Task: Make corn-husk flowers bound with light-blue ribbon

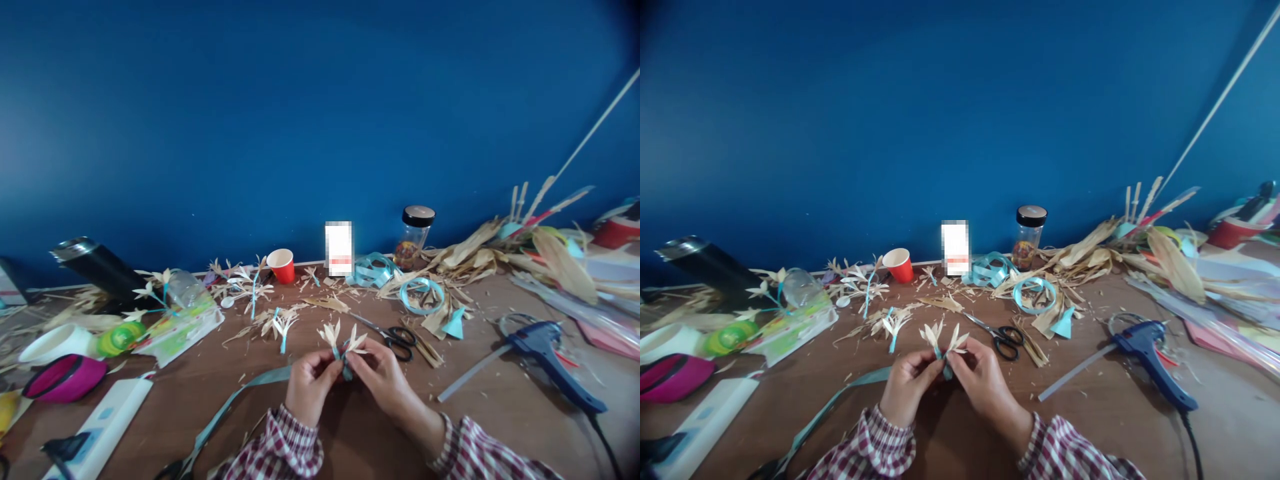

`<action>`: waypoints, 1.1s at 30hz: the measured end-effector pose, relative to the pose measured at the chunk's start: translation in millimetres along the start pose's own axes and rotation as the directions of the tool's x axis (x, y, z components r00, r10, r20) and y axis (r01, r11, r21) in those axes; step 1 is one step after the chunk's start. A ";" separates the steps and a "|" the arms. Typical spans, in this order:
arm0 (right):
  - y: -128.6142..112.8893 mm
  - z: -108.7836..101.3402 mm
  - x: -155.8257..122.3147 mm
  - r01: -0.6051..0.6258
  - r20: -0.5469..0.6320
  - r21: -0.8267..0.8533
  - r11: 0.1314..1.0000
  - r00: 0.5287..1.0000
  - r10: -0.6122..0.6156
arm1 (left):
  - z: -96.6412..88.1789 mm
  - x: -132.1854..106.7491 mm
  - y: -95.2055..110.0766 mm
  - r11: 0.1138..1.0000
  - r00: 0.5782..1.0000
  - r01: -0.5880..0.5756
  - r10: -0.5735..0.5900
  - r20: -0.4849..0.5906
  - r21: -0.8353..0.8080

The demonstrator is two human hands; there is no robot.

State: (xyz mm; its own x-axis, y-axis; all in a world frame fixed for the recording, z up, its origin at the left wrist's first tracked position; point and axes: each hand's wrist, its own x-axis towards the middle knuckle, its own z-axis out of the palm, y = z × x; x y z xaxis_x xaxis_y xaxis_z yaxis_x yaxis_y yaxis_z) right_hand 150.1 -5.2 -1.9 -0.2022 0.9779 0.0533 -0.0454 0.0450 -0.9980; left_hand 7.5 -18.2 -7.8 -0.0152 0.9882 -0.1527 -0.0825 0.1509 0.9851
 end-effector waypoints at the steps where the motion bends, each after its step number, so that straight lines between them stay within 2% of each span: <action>1: 2.6 -0.4 1.0 -0.022 -0.004 0.032 0.999 1.000 0.022 | -0.2 -0.2 1.2 1.000 1.000 0.011 -0.010 0.022 -0.018; 7: 8.2 -1.4 3.2 -0.087 -0.025 0.145 0.986 0.995 0.092 | -0.7 -0.4 -0.7 0.997 0.998 0.022 -0.018 0.054 -0.075; 15: 4.6 1.6 1.7 -0.115 -0.004 0.184 0.976 0.993 0.118 | 0.3 -0.9 0.9 1.000 0.999 -0.008 0.010 0.052 -0.029; 19: 4.5 2.4 1.4 -0.089 -0.022 0.156 0.984 0.995 0.093 | -1.4 -0.3 -1.0 0.999 0.997 -0.024 0.022 0.068 0.024; 23: 6.4 2.0 1.8 -0.066 -0.028 0.131 0.989 0.997 0.070 | -2.0 -0.8 -1.2 0.982 0.990 -0.118 0.104 0.096 0.149; 28: 10.4 0.3 3.3 -0.056 -0.016 0.077 0.995 0.998 0.057 | -0.1 -3.6 0.7 0.910 0.959 -0.285 0.269 0.094 0.301; 33: 11.1 -0.1 2.6 -0.083 -0.014 0.080 0.993 0.996 0.085 | 0.5 -4.1 1.7 0.884 0.956 -0.289 0.283 0.072 0.367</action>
State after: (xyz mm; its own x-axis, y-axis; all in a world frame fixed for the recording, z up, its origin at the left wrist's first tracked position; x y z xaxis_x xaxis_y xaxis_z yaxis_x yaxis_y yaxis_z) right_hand 149.1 -2.1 -12.9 -0.1917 0.9809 -0.0318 -0.1062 -0.0530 -0.9929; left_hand 7.9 -22.1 -5.4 0.0343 0.9898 0.1384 0.2968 -0.1423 0.9443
